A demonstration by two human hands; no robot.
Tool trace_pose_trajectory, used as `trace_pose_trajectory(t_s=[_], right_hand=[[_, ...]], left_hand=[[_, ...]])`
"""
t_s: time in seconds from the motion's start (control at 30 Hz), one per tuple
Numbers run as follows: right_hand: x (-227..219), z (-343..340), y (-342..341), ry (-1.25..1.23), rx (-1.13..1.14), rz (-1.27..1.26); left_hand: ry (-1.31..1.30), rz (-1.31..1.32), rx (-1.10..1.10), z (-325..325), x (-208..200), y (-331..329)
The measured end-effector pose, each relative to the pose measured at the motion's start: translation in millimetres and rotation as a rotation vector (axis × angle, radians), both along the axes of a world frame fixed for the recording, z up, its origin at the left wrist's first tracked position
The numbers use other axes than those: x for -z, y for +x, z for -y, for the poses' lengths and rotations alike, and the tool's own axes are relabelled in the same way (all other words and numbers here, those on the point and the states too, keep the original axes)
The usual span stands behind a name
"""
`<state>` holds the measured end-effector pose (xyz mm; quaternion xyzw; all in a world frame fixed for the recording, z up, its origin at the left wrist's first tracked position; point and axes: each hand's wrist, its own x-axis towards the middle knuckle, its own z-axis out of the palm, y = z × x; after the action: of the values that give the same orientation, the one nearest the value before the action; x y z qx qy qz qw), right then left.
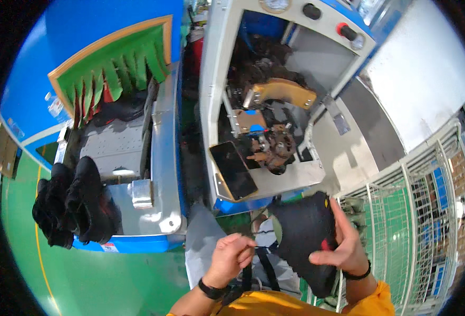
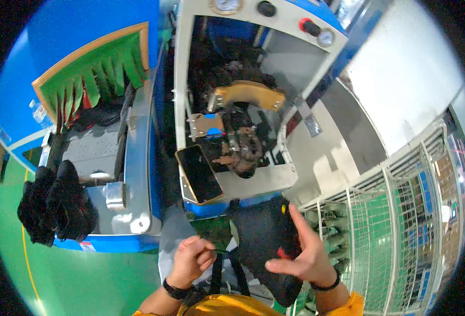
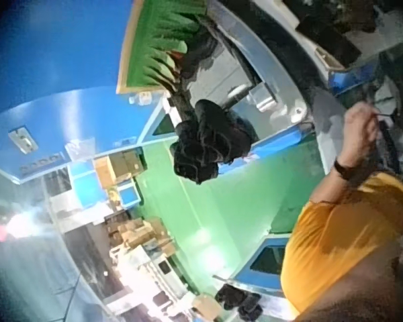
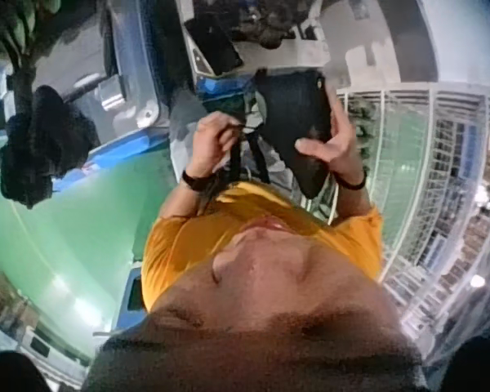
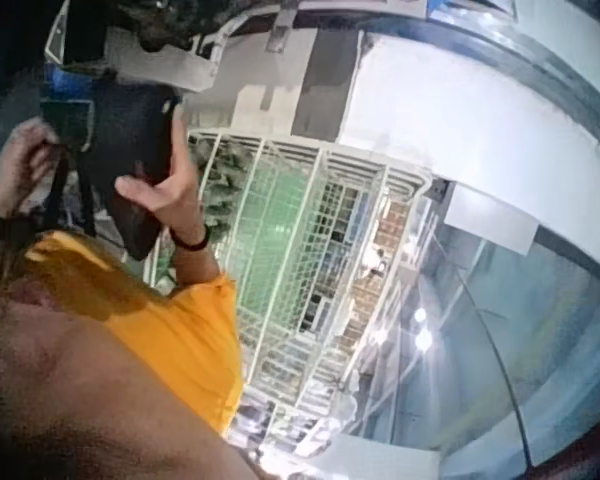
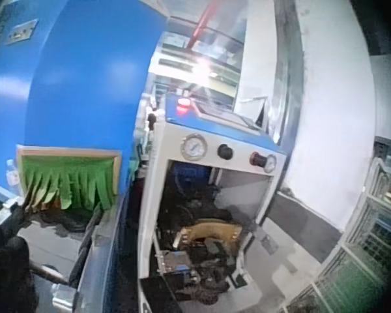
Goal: The worker is assembling shoes by inserting a shoe last into a sneaker upper, placing it into a lasting machine to shape the heel and toe, and then placing the finished component onto a conveyor.
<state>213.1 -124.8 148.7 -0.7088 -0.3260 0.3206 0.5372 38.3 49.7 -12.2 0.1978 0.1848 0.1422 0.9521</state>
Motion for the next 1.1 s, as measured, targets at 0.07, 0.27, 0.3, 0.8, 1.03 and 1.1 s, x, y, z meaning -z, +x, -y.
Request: trace_pose_trajectory(t_s=[0.07,0.27,0.3,0.8,1.03,1.1], right_hand=[[-8,-10,16,0.081,0.024,-0.042],[-59,-46,61,0.18,0.01,0.106],[-69,-57,67,0.168,0.008,0.135],[-119,-201,125,-0.567,-0.256,0.893],[-107,-221,125,-0.54,-0.15,0.91],[-105,-213,123,-0.574,-0.268,0.746]], left_hand=[[-0.069,0.341,0.017,4,14,-13],[0.149,0.439,0.219,14,6,-19],[0.15,0.447,0.221,16,7,-14],[0.072,0.229,-0.126,-16,8,40],[0.063,0.114,-0.085,-23,9,33],[0.109,0.093,-0.063,-27,15,24]])
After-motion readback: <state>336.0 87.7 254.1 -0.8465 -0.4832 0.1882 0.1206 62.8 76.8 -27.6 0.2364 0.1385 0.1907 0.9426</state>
